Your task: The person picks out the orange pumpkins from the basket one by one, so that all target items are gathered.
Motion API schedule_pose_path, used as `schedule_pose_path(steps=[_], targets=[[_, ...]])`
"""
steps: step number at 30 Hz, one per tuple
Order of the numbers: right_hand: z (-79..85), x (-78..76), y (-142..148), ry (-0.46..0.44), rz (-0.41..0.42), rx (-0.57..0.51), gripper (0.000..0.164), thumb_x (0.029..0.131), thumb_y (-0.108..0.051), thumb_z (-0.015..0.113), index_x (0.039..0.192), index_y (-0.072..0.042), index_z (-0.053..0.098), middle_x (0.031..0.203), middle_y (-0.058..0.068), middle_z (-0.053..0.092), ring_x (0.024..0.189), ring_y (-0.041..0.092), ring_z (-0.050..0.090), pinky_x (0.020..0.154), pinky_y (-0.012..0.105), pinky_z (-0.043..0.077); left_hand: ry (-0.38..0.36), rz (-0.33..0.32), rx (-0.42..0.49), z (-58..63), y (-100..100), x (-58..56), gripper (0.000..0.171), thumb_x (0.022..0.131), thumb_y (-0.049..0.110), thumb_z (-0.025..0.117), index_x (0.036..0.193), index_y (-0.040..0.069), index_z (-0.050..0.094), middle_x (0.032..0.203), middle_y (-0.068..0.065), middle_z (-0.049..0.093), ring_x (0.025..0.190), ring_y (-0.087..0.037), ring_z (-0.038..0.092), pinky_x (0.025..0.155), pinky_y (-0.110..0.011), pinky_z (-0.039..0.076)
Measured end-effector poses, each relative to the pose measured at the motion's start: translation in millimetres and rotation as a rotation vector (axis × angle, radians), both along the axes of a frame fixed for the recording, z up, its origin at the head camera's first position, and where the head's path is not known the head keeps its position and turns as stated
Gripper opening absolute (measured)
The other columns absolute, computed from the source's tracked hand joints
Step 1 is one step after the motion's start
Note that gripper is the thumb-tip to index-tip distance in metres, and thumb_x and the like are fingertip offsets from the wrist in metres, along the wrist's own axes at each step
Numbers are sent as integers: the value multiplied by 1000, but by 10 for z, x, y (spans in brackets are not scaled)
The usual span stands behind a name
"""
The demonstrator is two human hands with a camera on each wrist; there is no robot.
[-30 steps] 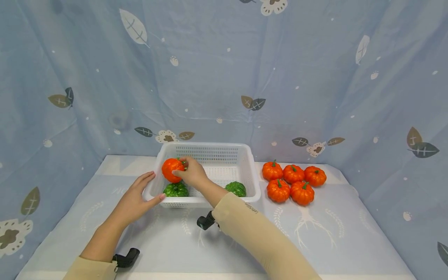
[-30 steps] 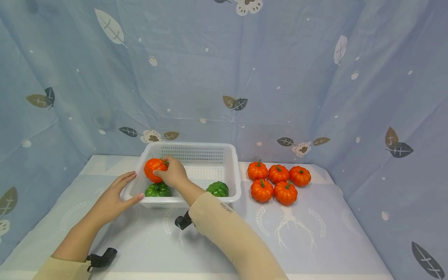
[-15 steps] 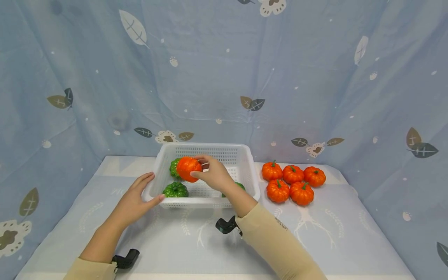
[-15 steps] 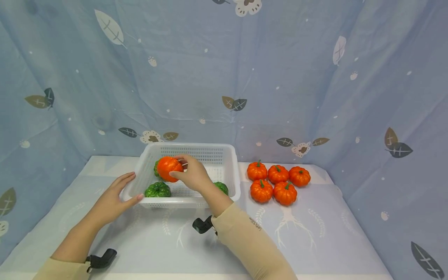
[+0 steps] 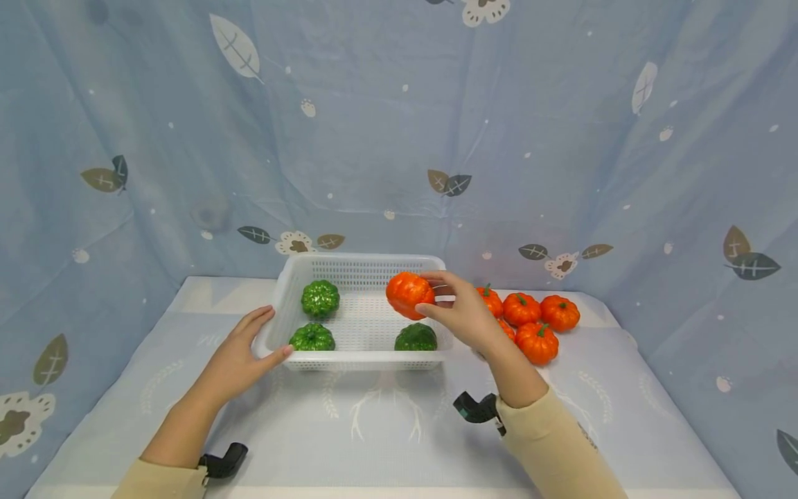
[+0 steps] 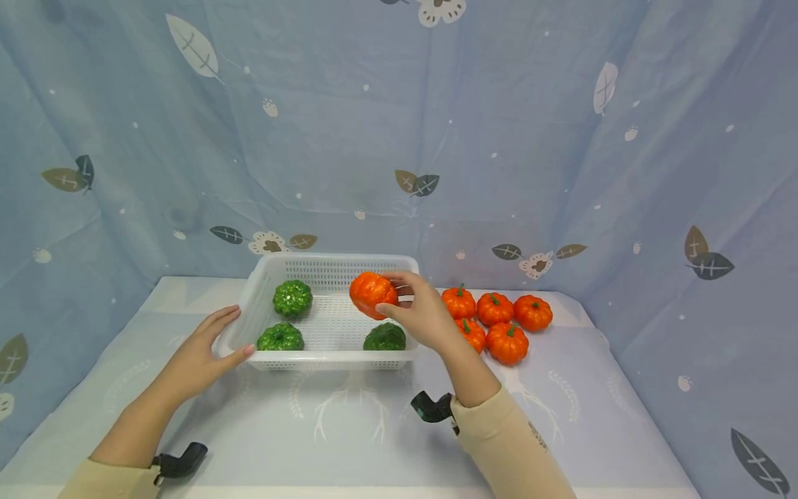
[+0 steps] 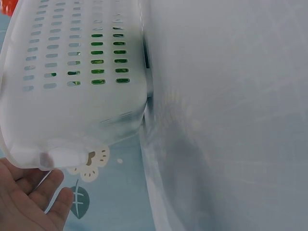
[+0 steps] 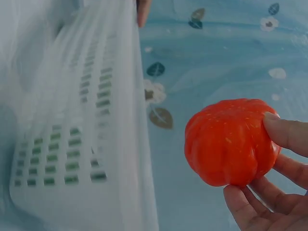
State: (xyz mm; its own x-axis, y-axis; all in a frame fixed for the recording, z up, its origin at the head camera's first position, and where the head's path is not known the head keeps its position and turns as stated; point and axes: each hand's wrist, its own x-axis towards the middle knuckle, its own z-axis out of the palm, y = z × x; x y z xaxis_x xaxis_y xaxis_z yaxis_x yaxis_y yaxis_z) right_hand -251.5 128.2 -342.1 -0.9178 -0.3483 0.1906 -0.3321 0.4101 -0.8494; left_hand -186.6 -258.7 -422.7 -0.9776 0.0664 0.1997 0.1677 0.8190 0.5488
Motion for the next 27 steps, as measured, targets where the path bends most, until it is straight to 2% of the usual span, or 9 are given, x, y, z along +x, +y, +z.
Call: schedule_pose_path(steps=[7, 15, 22, 25, 27], targets=[[78, 108, 493, -1, -70, 17, 59, 88, -18, 80, 141, -12, 54, 134, 12, 58, 120, 31, 59, 100, 45, 51, -4, 3, -4, 29, 7, -2, 90, 91, 50, 70, 155, -1, 31, 160, -19, 26, 139, -51, 32, 103, -72, 33], [151, 214, 938, 30, -166, 106, 60, 90, -18, 77, 143, -10, 51, 136, 15, 56, 125, 34, 54, 103, 49, 48, -9, 1, -5, 42, 14, 13, 90, 91, 50, 69, 155, 0, 31, 161, -19, 26, 139, -51, 31, 103, -73, 32], [123, 296, 1316, 46, -212, 170, 62, 92, -22, 75, 146, -8, 48, 136, 19, 55, 124, 38, 54, 103, 53, 46, -4, -1, -1, 34, 13, 13, 90, 91, 50, 69, 154, -1, 31, 160, -19, 26, 140, -52, 30, 104, -73, 31], [73, 324, 1502, 95, -231, 211, 62, 93, -23, 74, 146, -5, 48, 133, 20, 56, 122, 37, 55, 101, 44, 49, -4, -5, -2, 27, 12, 7, 90, 91, 51, 69, 155, -1, 31, 161, -19, 26, 140, -52, 30, 104, -73, 31], [37, 351, 1621, 121, -248, 235, 62, 93, -24, 74, 145, -3, 48, 131, 21, 57, 119, 37, 55, 95, 28, 52, -6, -8, -3, 26, 10, 6, 90, 92, 51, 68, 155, 0, 31, 161, -19, 25, 140, -52, 30, 104, -73, 31]])
